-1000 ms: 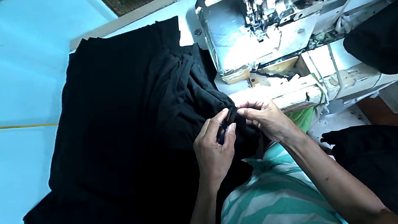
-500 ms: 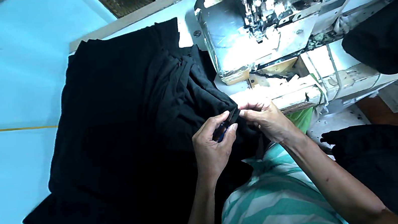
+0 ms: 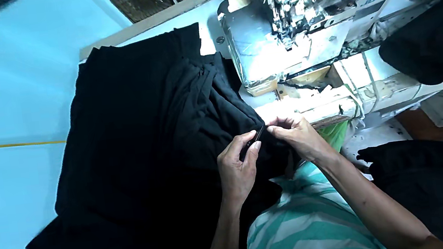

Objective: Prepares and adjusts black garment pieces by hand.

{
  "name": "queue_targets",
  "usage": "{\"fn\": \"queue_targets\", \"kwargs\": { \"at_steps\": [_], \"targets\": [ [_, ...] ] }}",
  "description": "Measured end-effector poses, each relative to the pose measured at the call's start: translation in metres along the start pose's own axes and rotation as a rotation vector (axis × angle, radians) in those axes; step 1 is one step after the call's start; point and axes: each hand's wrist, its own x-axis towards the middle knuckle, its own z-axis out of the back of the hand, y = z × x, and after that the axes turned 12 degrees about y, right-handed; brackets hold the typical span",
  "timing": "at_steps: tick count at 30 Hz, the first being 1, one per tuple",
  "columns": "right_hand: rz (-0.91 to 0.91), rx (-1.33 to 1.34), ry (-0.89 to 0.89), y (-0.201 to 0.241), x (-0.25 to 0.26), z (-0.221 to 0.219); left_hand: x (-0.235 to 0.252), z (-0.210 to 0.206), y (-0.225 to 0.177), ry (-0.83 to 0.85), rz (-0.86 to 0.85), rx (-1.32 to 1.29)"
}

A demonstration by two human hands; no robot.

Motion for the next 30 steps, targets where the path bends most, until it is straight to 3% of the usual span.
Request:
{"fn": "queue_targets", "kwargs": {
  "at_steps": [4, 6, 10, 13, 16, 23, 27, 30],
  "targets": [
    [0.08, -0.476, -0.135, -0.002, 0.0, 0.005, -0.012, 0.005, -0.002, -0.022, -0.118, -0.289],
    [0.098, -0.57, -0.199, -0.007, 0.0, 0.01, -0.013, 0.016, -0.008, -0.025, -0.16, -0.388],
    [0.069, -0.301, -0.078, -0.002, -0.001, 0.006, -0.007, 0.018, -0.012, -0.083, -0.106, -0.386],
    [0.065, -0.087, 0.027, -0.001, 0.0, -0.001, 0.001, -0.002, -0.01, -0.118, 0.044, -0.223],
    [0.066, 0.042, 0.06, 0.003, 0.001, -0.004, 0.008, -0.015, -0.003, -0.114, 0.051, -0.113],
    [-0.009, 0.016, -0.016, 0.008, 0.002, 0.002, 0.019, -0.019, 0.002, -0.023, 0.045, -0.023],
    [-0.016, 0.046, -0.012, 0.01, -0.002, 0.001, 0.02, -0.027, 0.005, -0.112, -0.035, 0.069],
    [0.029, -0.207, -0.038, 0.007, -0.003, 0.004, 0.023, -0.024, 0.002, -0.168, -0.079, 0.061]
  ]
}}
